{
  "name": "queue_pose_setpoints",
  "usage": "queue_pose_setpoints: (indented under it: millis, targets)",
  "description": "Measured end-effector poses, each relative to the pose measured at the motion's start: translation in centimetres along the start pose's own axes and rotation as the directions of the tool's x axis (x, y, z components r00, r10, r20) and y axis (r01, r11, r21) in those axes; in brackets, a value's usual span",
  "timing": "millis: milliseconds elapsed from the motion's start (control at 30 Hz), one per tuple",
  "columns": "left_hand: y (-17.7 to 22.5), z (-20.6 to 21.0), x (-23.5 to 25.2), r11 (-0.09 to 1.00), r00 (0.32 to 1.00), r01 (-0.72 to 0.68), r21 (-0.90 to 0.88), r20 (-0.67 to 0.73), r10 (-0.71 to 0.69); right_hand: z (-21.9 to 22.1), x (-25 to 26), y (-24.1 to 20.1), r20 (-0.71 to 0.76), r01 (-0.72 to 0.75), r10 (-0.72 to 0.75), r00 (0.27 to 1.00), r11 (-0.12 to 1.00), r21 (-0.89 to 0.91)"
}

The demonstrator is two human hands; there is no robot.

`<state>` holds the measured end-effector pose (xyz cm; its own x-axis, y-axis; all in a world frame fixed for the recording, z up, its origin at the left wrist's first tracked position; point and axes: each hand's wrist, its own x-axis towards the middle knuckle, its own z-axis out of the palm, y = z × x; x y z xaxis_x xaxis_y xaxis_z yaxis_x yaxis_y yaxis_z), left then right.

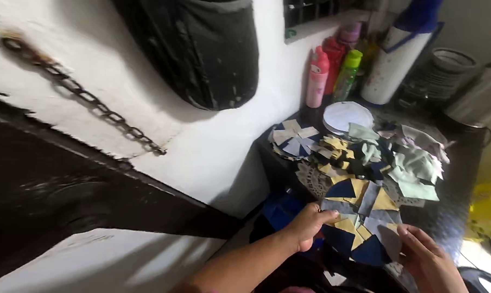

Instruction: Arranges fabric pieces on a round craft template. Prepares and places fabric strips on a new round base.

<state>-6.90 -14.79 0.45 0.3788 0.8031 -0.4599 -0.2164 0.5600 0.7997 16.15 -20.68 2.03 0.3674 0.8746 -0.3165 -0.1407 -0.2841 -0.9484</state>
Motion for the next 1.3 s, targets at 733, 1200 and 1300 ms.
queue_pose_setpoints:
  millis: [733,1200,1300]
  targets:
    - [13.9,-10.2,10.1,0.907,0.788,-0.408,-0.108,-0.543,0.290,16.5,12.2,-0.4,0.570,0.593,-0.240,0.786,0.028,-0.805]
    - [11.8,-10.6,11.9,0.957,0.798,-0.290,0.025,-0.545,0.256,13.0,10.6,3.0,0.429,0.593,-0.642,0.635,0.049,-0.804]
    - [11.7,-11.0,12.1,0.962,0.794,-0.266,0.055,-0.554,0.251,10.6,8.6,4.5,0.465,0.639,-0.734,0.495,-0.055,-0.767]
